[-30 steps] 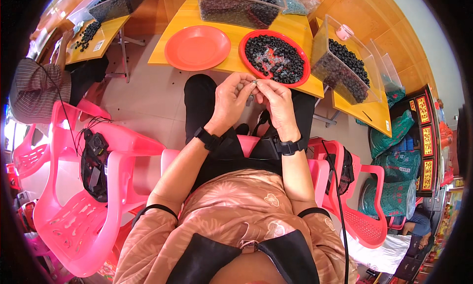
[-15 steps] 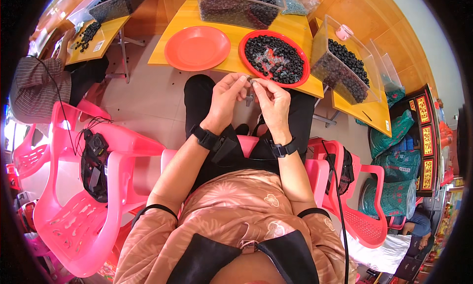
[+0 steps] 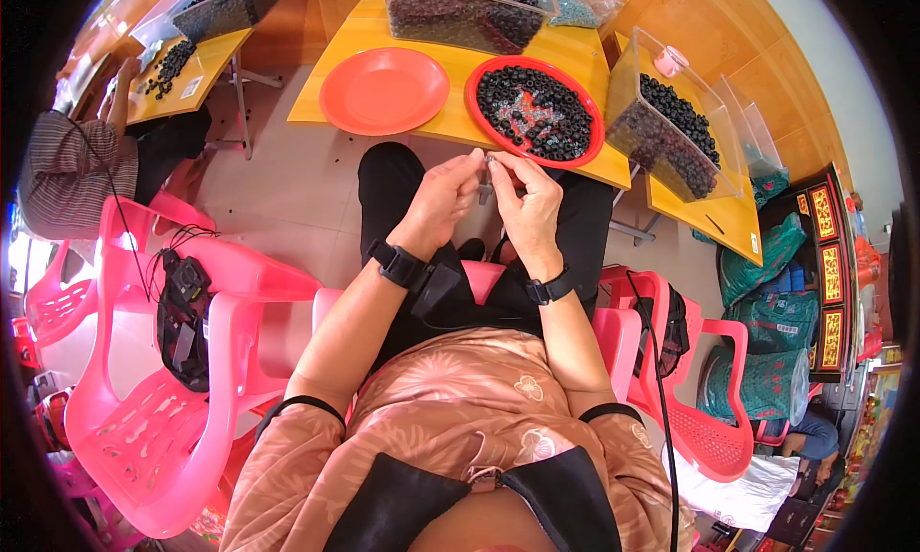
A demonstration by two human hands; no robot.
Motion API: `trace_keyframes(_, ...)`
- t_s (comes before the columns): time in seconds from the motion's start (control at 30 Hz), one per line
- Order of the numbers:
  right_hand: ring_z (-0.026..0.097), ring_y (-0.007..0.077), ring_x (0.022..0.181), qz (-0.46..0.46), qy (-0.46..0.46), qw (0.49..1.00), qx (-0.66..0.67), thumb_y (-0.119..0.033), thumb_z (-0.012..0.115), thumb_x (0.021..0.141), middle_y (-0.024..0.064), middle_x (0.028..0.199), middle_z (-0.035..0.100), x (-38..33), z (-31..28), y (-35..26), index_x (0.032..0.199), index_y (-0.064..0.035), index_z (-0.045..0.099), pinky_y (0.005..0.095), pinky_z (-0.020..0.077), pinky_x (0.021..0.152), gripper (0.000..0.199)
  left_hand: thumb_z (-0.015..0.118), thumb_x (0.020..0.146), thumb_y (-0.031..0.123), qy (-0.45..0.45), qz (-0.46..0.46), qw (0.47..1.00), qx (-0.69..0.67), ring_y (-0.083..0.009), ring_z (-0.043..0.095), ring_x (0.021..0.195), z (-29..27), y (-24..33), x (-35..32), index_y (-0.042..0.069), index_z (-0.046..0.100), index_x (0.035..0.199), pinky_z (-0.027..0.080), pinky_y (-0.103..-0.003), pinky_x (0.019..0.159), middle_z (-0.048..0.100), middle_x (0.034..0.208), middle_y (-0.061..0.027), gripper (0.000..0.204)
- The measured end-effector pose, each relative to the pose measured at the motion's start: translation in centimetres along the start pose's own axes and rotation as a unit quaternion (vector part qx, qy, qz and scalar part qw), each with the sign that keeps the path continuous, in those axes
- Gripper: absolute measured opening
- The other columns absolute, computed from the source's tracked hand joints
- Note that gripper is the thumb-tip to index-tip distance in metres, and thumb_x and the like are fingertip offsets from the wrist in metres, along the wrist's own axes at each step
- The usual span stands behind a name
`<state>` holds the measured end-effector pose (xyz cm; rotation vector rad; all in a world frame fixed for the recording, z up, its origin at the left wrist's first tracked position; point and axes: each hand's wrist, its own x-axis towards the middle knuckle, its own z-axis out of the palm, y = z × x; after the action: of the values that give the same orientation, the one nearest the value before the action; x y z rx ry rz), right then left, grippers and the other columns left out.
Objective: The person is sorting small black components from a red bowl into multiple plastic storage trays.
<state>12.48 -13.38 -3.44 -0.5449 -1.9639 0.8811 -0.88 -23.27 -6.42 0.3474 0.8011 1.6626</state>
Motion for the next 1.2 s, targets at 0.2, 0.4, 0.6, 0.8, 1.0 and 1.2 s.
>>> trace_keyframes(0.2, 0.072, 0.0239, 0.069, -0.111, 0.014, 0.99, -0.085, -0.007, 0.081, 0.098, 0.0134, 0.091, 0.079, 0.5, -0.1, -0.1, 0.113, -0.0025, 0.082, 0.0337, 0.0529, 0.064, 0.016, 0.071, 0.114, 0.03, 0.057, 0.048, 0.994, 0.075, -0.0002, 0.03, 0.051, 1.2, 1.0, -0.3, 0.01, 0.073, 0.11, 0.02, -0.024, 0.047, 0.044, 0.069, 0.0122, 0.021)
trace_keyframes(0.4, 0.07, 0.0102, 0.081, 0.09, -0.023, 0.993, 0.072, -0.013, 0.073, 0.11, 0.0032, 0.094, 0.08, 0.1, -0.5, 0.3, 0.118, 0.0002, 0.082, 0.0275, 0.0553, 0.074, 0.018, 0.075, 0.11, 0.02, 0.092, 0.177, 0.965, 0.172, 0.0039, 0.04, 0.061, 2.0, 0.7, -0.1, 0.003, 0.076, 0.118, 0.026, -0.021, 0.054, 0.059, 0.076, 0.0122, 0.019)
trace_keyframes(0.6, 0.06, 0.0065, 0.073, 0.213, -0.121, 0.942, 0.23, -0.029, 0.068, 0.114, 0.0017, 0.092, 0.078, 1.0, -1.7, 1.1, 0.109, -0.0016, 0.081, 0.0237, 0.0469, 0.069, 0.031, 0.077, 0.107, 0.01, 0.098, 0.261, 0.922, 0.27, -0.0046, 0.071, 0.084, 3.0, 0.4, -0.1, -0.004, 0.076, 0.116, 0.057, -0.023, 0.077, 0.078, 0.087, -0.0022, 0.016)
trace_keyframes(0.8, 0.062, 0.0071, 0.076, 0.28, -0.131, 0.891, 0.332, -0.025, 0.069, 0.113, 0.0017, 0.092, 0.078, 1.3, -2.1, 1.0, 0.104, -0.0016, 0.081, 0.0238, 0.0479, 0.072, 0.028, 0.079, 0.104, 0.006, 0.115, 0.28, 0.892, 0.334, -0.0009, 0.068, 0.077, 2.8, 0.3, 0.0, -0.002, 0.078, 0.116, 0.057, -0.023, 0.072, 0.073, 0.077, 0.0029, 0.014)
trace_keyframes(1.0, 0.063, 0.0082, 0.077, 0.298, -0.132, 0.877, 0.353, -0.022, 0.07, 0.112, 0.0032, 0.096, 0.079, 1.1, -2.3, 1.4, 0.111, -0.0016, 0.081, 0.0249, 0.0502, 0.074, 0.023, 0.08, 0.104, 0.006, 0.133, 0.27, 0.883, 0.359, 0.0019, 0.044, 0.068, 2.8, 0.5, -0.2, -0.002, 0.078, 0.115, 0.04, -0.019, 0.062, 0.054, 0.074, 0.0114, 0.014)
trace_keyframes(1.2, 0.062, 0.0077, 0.079, 0.271, -0.119, 0.892, 0.342, -0.018, 0.071, 0.111, 0.0034, 0.098, 0.079, 1.0, -1.9, 0.6, 0.114, 0.0007, 0.081, 0.0244, 0.0503, 0.074, 0.021, 0.082, 0.101, 0.008, 0.148, 0.288, 0.878, 0.351, 0.0008, 0.05, 0.065, 3.1, 0.2, -0.1, -0.001, 0.08, 0.112, 0.048, -0.022, 0.062, 0.069, 0.073, 0.0045, 0.014)
